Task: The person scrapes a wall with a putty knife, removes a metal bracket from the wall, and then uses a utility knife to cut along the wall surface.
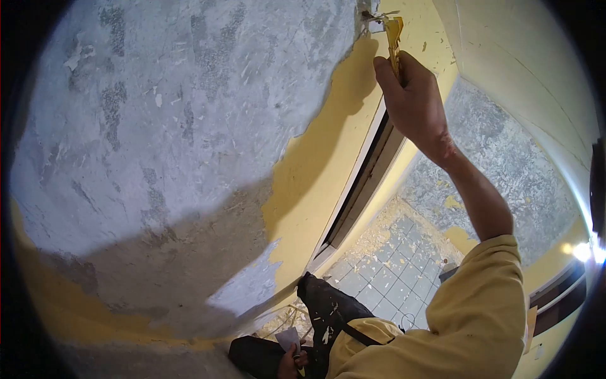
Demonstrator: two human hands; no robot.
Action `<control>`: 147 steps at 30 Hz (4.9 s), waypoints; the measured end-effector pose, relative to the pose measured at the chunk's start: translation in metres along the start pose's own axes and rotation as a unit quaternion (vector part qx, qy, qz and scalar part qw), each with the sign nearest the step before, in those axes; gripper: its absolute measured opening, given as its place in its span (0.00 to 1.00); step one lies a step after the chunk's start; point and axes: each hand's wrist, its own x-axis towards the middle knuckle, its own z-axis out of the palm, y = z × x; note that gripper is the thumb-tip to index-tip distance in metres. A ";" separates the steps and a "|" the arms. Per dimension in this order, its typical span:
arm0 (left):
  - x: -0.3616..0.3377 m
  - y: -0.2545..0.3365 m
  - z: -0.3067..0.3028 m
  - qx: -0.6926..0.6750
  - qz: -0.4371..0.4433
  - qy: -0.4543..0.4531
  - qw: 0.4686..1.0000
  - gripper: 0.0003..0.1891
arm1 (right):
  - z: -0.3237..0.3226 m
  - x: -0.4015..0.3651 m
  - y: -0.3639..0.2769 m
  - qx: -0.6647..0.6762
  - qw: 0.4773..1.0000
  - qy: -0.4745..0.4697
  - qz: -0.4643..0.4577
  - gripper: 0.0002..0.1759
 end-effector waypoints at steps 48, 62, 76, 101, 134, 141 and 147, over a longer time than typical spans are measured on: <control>0.029 0.008 -0.007 0.019 0.031 0.085 0.996 0.14 | -0.006 -0.030 -0.017 -0.056 0.995 -0.059 0.053 0.18; -0.007 0.021 0.009 0.063 0.054 -0.059 0.995 0.17 | -0.022 0.037 -0.051 -0.037 0.989 -0.133 0.046 0.23; 0.030 0.014 -0.012 0.043 0.024 0.122 0.991 0.23 | -0.033 0.047 -0.032 -0.460 0.825 -0.029 -0.327 0.14; 0.021 0.012 -0.018 0.023 0.062 0.025 0.997 0.19 | -0.056 0.103 0.011 -0.387 0.769 -0.055 -0.505 0.17; 0.057 0.023 -0.061 0.028 0.043 -0.079 0.996 0.20 | -0.038 0.116 0.022 -0.308 0.723 -0.022 -0.618 0.21; 0.073 0.016 -0.063 0.019 0.065 -0.052 0.996 0.14 | -0.031 0.065 -0.001 -0.285 0.910 -0.226 -0.200 0.21; 0.037 0.025 -0.017 0.023 0.079 0.017 0.997 0.13 | -0.057 0.050 -0.040 -0.241 0.876 -0.411 0.079 0.19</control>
